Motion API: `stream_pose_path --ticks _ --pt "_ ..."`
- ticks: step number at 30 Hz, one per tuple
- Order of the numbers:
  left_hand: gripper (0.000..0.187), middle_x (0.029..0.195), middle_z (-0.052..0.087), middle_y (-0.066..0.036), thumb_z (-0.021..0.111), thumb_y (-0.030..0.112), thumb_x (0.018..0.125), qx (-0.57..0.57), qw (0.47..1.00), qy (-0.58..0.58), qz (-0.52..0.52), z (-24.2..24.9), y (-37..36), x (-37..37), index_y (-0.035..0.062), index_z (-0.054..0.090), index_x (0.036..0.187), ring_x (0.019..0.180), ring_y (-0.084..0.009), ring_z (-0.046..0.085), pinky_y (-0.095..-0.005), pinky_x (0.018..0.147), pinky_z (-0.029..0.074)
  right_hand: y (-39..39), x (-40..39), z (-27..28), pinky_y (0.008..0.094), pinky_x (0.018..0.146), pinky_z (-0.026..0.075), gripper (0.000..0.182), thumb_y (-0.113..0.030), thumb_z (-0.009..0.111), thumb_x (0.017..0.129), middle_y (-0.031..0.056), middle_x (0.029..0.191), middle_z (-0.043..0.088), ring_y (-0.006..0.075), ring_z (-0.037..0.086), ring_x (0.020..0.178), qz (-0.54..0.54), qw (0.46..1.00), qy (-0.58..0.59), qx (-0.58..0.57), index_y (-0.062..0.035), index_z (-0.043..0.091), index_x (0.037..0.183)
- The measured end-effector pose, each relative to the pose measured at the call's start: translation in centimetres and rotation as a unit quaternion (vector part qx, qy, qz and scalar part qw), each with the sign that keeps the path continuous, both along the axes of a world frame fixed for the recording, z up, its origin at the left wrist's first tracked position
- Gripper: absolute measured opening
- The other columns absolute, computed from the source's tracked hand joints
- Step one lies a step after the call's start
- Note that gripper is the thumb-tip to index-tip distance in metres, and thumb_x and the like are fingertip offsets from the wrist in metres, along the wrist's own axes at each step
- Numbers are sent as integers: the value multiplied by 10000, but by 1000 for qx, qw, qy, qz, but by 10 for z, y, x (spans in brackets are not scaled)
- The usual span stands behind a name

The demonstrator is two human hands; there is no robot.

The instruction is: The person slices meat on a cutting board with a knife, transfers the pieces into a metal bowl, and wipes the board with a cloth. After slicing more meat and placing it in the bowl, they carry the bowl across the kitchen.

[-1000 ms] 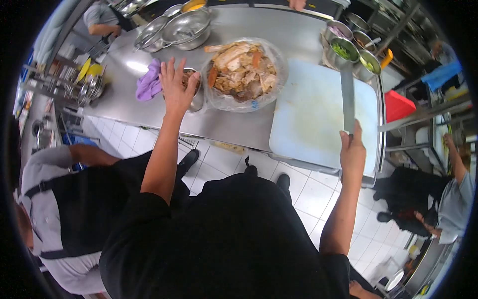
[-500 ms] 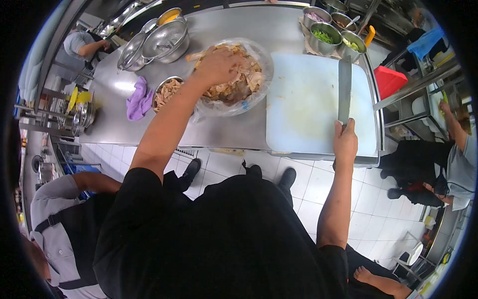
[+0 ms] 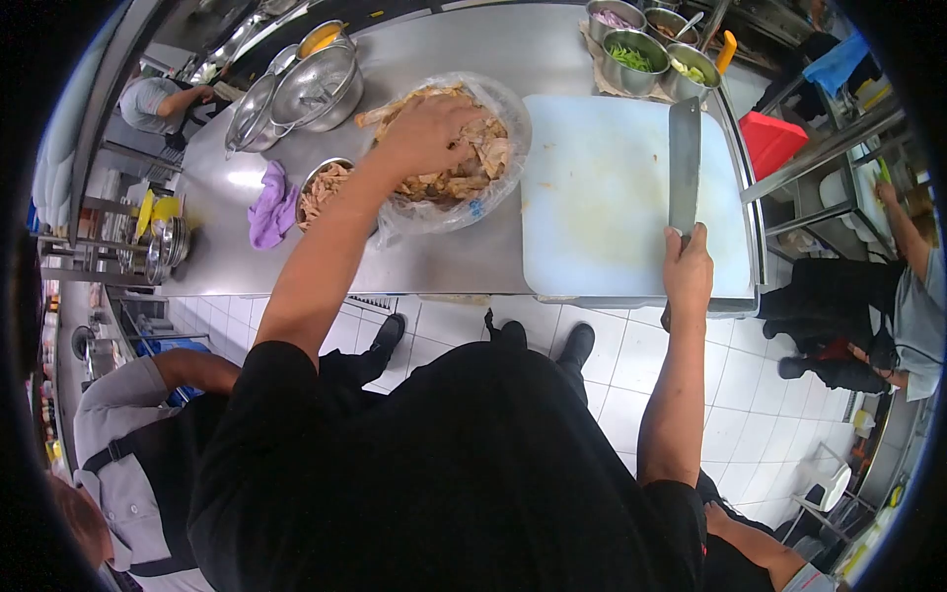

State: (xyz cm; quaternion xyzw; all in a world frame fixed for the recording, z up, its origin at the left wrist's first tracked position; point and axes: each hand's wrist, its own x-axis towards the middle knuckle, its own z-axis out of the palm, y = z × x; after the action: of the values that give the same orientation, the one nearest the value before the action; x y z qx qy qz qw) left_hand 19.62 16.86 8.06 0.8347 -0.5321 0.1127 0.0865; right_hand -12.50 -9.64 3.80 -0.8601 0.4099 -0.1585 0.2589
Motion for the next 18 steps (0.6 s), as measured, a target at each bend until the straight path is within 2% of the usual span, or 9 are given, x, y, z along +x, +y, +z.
stream_pose_path --ticks 2,4,7,10,13,16,18 --pt "332 1283 620 -79 690 263 832 33 996 -85 13 -22 -4 -8 141 689 1140 1283 -290 512 -571 1128 325 0 0 -1 495 776 530 429 -297 565 1017 278 963 701 468 677 919 -2 1000 1 -5 36 477 1272" --pt "345 1347 576 -62 695 272 849 123 987 -94 36 -24 -5 -17 168 676 1177 1332 -262 472 -596 1170 258 0 0 1 493 781 530 432 -300 564 1017 277 968 702 466 677 925 -5 1000 0 -1 39 477 1272" --pt "303 1300 595 -68 697 273 856 187 981 -44 29 -10 16 -38 162 694 1138 1328 -260 474 -580 1181 246 1 -3 1 488 788 533 446 -305 565 1017 279 977 701 464 679 931 -8 1000 1 15 47 474 1274" --pt "294 1289 599 -61 705 272 853 168 985 -3 -40 3 44 -50 133 704 1111 1338 -256 466 -571 1179 256 -4 0 0 483 796 535 467 -314 564 1018 284 986 701 464 682 935 -6 1000 0 16 55 469 1289" --pt "297 1301 592 -47 720 256 841 207 965 161 3 30 35 -47 129 712 1109 1362 -256 443 -573 1181 250 -1 1 3 481 803 537 487 -324 560 1021 289 996 700 465 683 943 -17 1000 2 22 60 464 1305" --pt "309 1340 577 -39 726 249 841 76 996 -31 -33 -5 18 -27 147 712 1132 1399 -255 408 -580 1191 231 -3 1 1 483 807 536 501 -334 557 1022 292 1002 700 465 682 952 -23 999 2 23 60 464 1317" --pt "316 1352 569 -38 737 232 828 82 993 -84 -28 -27 -2 -18 149 711 1132 1397 -258 405 -584 1193 222 -3 2 1 485 809 533 509 -341 557 1021 293 1003 699 466 680 957 -22 999 1 24 61 465 1319"
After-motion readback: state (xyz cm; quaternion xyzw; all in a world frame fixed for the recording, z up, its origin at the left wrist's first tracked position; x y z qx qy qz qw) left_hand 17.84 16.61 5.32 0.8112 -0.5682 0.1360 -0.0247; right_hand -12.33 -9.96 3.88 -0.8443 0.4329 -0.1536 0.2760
